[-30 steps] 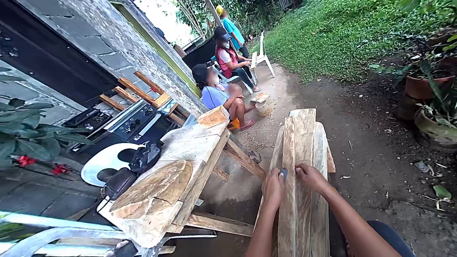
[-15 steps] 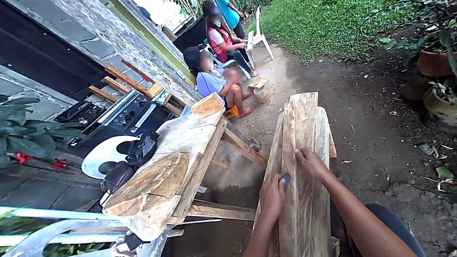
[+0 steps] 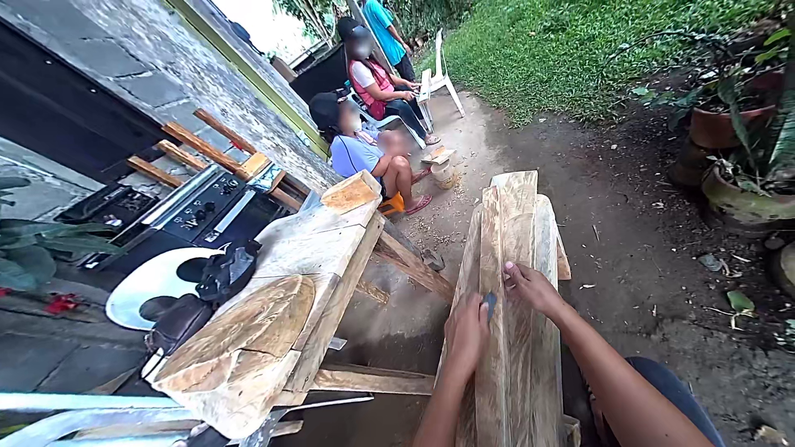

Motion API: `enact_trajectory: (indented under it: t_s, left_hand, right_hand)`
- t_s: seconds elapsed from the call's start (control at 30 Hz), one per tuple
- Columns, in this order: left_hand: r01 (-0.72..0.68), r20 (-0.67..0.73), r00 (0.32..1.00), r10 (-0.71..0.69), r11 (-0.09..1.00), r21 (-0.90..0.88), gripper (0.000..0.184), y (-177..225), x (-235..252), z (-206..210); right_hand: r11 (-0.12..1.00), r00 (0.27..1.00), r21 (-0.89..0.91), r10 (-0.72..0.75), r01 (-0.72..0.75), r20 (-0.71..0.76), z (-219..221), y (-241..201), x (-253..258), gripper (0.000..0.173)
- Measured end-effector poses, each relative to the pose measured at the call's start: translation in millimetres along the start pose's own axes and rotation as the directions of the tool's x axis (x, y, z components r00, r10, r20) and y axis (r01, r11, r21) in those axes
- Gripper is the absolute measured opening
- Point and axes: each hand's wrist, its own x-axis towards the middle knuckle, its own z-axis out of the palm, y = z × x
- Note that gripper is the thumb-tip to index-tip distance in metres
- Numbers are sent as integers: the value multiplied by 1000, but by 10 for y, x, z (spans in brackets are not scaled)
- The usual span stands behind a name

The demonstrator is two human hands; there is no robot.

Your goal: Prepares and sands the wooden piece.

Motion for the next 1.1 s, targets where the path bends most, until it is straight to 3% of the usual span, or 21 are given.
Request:
enact_trajectory:
  t_s: [0.13,0.23,0.33,0.47,0.63,0.77,1.0,1.1]
  left_hand:
    - [-154,-201,968,148,988,-14,25,-232,-800,227]
    - [-169,-256,952,166,986,11,23,-234,-811,265]
    - [-57,-179,982,60,998,22,29,-25,-388,181]
    - [105,-85,992,-97,990,90,38,300,549,12]
    - [140,-53,990,-134,982,130,42,450,1161,-91]
    - [140,11,990,-142,984,109,44,434,829,-138]
    - [151,25,988,-154,984,93,35,228,-411,10]
    - [164,5,986,-164,984,69,35,151,-551,53]
  right_hand:
    - [1000,1000,18,22,-22,-3,-17,-2,1,63]
    - [999,997,-9,44,-45,-62,23,-27,26,63]
    - [998,994,-38,48,-51,-94,60,-56,39,64]
    - [997,995,-69,27,-34,-100,69,-53,7,63]
    - [997,997,-81,-5,-2,-78,27,10,36,61]
    - [995,998,-98,-23,18,-59,4,-10,39,56]
    - [973,999,-225,-51,51,5,-52,-40,-8,46]
    - [962,999,-270,-39,44,23,-5,-57,22,47]
